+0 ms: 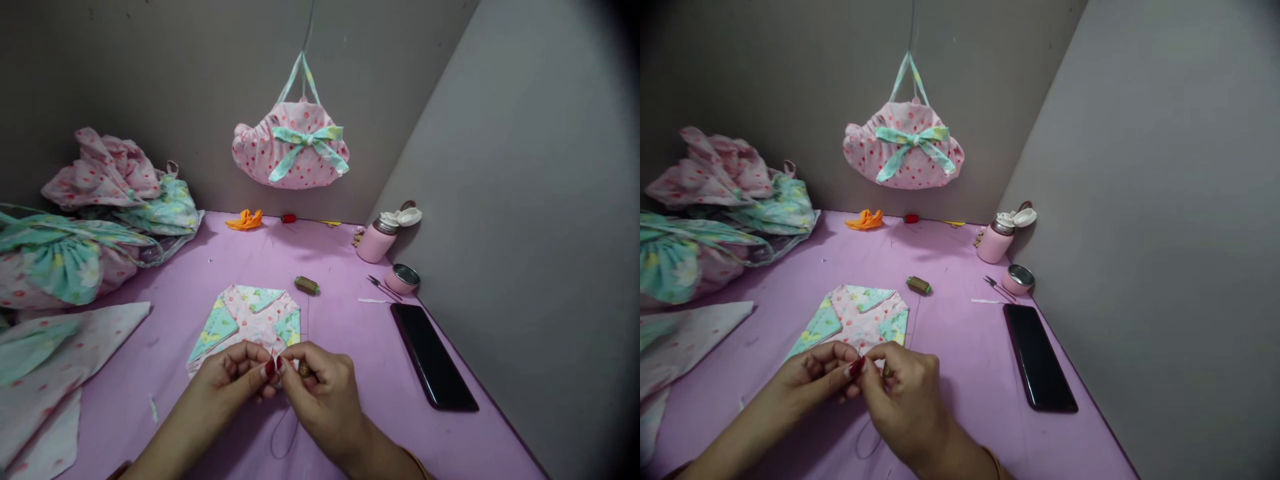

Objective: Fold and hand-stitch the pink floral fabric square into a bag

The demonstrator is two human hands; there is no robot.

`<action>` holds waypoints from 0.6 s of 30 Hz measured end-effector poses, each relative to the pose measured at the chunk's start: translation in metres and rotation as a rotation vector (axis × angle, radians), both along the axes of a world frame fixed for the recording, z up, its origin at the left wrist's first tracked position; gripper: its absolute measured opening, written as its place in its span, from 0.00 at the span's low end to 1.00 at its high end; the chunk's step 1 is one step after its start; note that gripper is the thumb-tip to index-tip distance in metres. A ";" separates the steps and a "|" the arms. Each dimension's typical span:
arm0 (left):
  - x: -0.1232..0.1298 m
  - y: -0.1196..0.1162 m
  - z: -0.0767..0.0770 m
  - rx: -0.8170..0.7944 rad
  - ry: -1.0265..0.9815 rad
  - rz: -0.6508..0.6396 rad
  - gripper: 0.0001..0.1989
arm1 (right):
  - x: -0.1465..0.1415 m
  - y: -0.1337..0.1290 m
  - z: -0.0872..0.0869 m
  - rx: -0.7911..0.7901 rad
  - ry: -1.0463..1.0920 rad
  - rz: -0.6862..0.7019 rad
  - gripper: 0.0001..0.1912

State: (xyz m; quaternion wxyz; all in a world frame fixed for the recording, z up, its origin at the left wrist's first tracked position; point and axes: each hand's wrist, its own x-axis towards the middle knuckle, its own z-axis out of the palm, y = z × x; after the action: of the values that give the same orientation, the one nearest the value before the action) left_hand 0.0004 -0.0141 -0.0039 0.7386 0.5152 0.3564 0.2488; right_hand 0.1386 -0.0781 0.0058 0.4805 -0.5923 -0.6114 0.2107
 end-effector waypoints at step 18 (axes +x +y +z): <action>0.000 -0.002 0.000 0.128 0.007 0.003 0.05 | -0.003 0.003 0.001 -0.112 0.175 0.009 0.06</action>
State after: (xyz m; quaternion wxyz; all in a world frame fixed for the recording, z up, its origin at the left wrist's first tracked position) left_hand 0.0007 -0.0160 -0.0043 0.7024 0.5619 0.3433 0.2703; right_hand 0.1354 -0.0751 0.0071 0.4974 -0.5948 -0.5569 0.2979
